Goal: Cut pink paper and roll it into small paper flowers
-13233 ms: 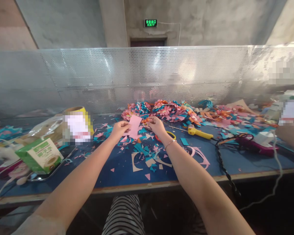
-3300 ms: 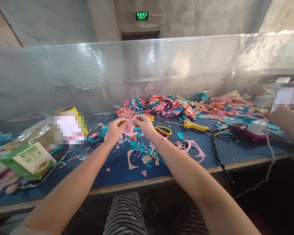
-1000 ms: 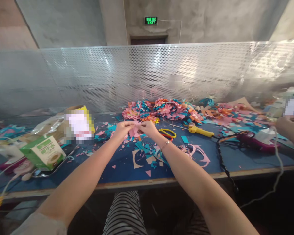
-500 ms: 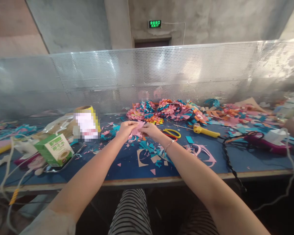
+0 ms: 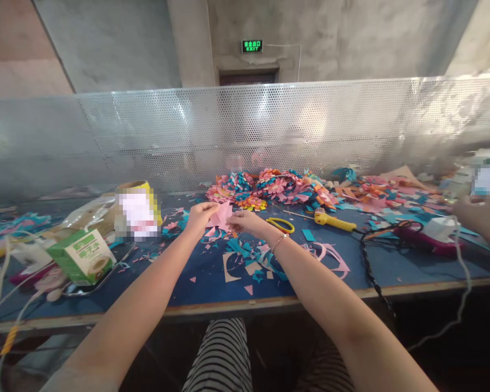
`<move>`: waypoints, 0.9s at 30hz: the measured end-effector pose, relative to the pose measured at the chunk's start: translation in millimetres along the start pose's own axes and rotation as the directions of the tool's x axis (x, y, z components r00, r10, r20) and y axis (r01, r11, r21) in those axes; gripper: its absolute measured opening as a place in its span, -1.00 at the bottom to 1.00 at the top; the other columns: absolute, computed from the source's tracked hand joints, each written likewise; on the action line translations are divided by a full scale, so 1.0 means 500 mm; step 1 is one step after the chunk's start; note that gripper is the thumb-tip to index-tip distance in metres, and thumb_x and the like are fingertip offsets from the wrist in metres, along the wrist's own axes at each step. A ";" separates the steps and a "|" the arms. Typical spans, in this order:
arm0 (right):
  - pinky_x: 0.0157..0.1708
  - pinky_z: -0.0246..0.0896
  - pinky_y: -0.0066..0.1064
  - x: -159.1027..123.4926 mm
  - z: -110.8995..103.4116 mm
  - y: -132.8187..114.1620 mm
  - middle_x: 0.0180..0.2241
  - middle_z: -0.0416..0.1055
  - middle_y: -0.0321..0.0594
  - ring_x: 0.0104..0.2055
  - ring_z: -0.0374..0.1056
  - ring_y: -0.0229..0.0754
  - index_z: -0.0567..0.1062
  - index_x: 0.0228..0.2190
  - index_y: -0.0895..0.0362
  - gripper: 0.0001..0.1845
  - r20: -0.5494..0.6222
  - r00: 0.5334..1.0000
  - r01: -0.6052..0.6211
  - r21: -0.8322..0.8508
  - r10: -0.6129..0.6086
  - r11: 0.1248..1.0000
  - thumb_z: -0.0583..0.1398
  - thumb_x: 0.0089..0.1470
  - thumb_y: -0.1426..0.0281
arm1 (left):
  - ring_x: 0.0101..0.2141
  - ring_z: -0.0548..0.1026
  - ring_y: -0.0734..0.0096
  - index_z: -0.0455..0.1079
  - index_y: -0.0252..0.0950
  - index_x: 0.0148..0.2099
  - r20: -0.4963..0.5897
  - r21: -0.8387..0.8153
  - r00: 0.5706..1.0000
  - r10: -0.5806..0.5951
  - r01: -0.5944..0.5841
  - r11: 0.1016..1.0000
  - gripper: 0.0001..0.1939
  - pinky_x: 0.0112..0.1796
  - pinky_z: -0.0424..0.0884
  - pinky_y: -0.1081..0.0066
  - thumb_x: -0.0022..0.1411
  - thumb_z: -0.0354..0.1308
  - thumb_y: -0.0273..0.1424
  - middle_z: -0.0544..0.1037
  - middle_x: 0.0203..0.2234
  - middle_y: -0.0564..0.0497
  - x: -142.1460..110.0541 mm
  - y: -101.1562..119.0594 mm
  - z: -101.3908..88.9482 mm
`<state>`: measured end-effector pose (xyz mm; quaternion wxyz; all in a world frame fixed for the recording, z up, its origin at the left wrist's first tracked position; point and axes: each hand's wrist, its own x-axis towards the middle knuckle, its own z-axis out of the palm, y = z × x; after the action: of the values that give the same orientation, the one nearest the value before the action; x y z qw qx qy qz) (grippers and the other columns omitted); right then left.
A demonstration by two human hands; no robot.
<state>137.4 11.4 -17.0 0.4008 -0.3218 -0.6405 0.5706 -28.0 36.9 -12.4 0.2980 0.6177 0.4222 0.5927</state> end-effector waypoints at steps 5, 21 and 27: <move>-0.53 0.16 -0.53 0.020 -0.004 0.010 -0.65 0.32 -0.36 -0.58 0.25 -0.39 0.32 -0.61 0.19 -0.65 -0.197 0.963 0.197 0.051 -0.183 0.979 0.31 -0.35 0.22 | -0.36 0.46 0.37 0.45 -0.31 -0.39 0.170 0.093 0.978 0.124 -0.141 0.986 -0.81 -0.25 0.35 0.35 -0.05 0.14 -0.30 0.54 -0.45 -0.02 -0.015 0.023 0.005; -0.60 0.17 -0.55 0.023 -0.002 0.006 -0.71 0.31 -0.36 -0.65 0.21 -0.41 0.32 -0.67 0.20 -0.65 -0.289 0.954 0.095 0.034 -0.081 0.995 0.35 -0.46 0.29 | -0.53 0.44 0.50 0.28 -0.34 -0.25 0.031 -0.273 0.984 -0.174 0.176 0.946 -0.60 -0.38 0.40 0.40 -0.23 0.26 -0.52 0.46 -0.55 0.06 -0.009 0.016 0.025; -0.61 0.11 -0.55 0.017 -0.003 0.003 -0.75 0.25 -0.40 -0.67 0.15 -0.44 0.31 -0.72 0.21 -0.68 -0.204 0.974 0.062 -0.175 -0.098 0.983 0.32 -0.38 0.28 | -0.59 0.44 0.53 0.27 -0.34 -0.34 -0.016 -0.431 0.956 -0.291 0.257 0.865 -0.62 -0.45 0.39 0.48 -0.29 0.27 -0.60 0.43 -0.64 0.10 -0.015 0.024 0.023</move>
<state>134.8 19.8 -17.2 0.4610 -0.3872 -0.6522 0.4608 -14.3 26.2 -6.7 0.4889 0.4476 0.3783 0.6461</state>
